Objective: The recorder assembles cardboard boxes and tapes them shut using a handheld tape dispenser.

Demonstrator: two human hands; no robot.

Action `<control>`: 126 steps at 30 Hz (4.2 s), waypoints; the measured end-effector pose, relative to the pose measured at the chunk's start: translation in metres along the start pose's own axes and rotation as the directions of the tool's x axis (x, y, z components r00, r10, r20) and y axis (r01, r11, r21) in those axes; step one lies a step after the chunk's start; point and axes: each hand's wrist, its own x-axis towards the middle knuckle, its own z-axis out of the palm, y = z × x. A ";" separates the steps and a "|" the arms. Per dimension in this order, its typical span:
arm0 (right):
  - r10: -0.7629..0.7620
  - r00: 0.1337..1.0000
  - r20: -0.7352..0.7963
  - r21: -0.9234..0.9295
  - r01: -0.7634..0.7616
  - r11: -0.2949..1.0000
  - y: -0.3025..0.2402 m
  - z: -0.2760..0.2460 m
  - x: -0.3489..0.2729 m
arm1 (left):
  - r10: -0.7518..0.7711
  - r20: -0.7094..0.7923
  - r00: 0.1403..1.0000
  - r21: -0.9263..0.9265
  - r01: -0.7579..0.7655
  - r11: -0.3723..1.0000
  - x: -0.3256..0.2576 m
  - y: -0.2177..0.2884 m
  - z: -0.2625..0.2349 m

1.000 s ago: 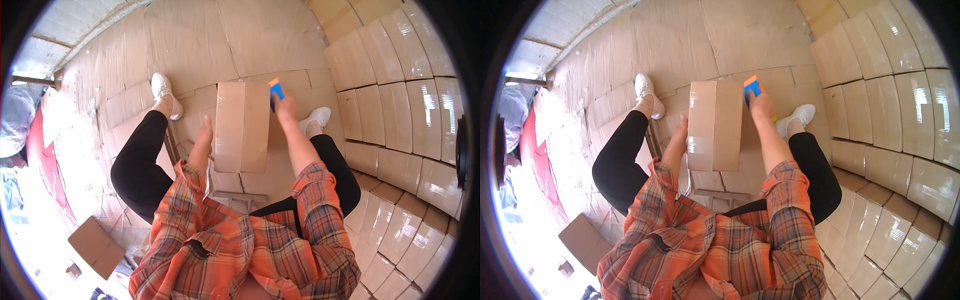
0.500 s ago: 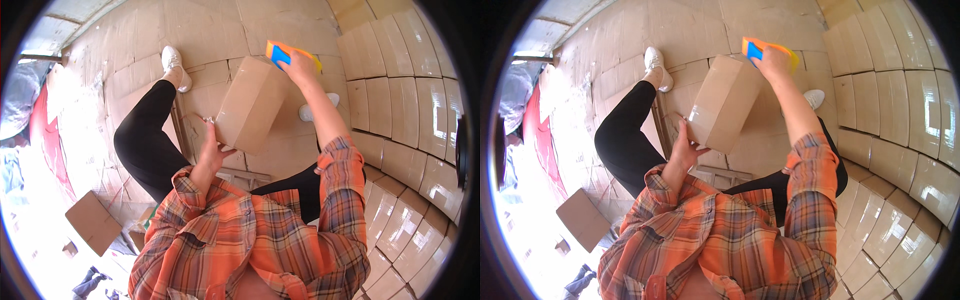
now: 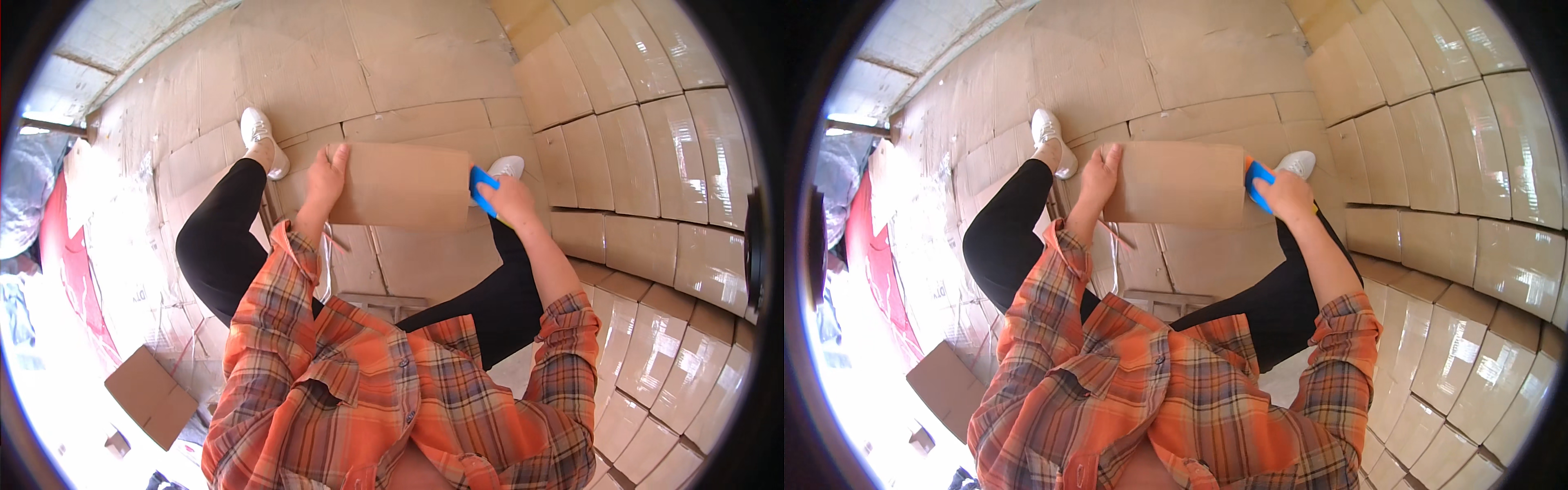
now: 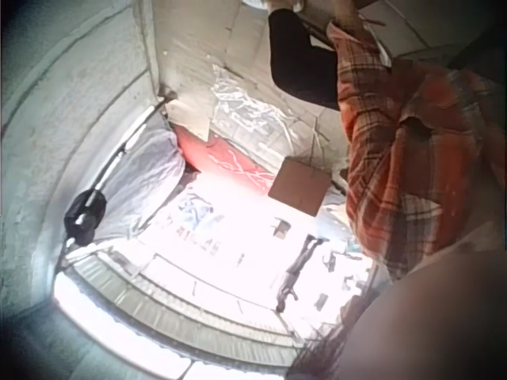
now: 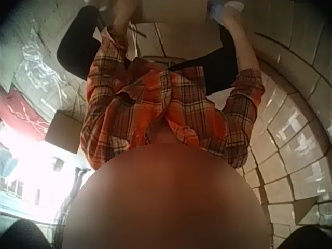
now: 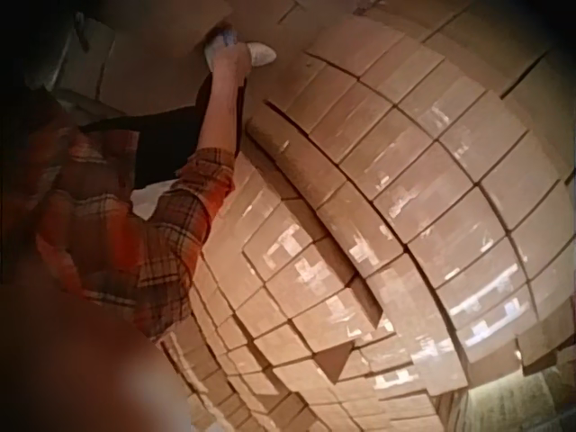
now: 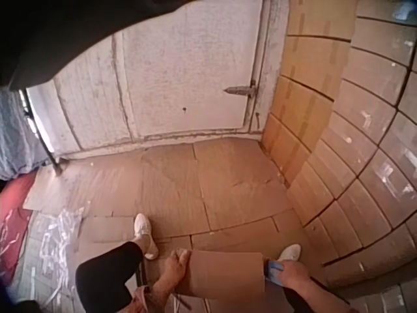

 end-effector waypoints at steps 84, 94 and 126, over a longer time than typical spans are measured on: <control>-0.248 0.861 0.443 -0.063 0.306 0.950 -0.233 -0.074 0.008 | -0.538 -0.006 0.843 -0.652 0.404 0.641 0.006 -0.082 0.066; -0.275 0.854 0.442 -0.018 0.315 0.949 -0.223 -0.073 0.016 | 0.111 0.248 0.963 -0.860 0.166 0.482 -0.027 -0.050 0.020; -0.468 0.758 0.454 0.346 0.334 0.877 -0.108 -0.126 0.009 | 0.473 0.012 0.881 0.442 -0.429 0.788 -0.048 0.011 0.010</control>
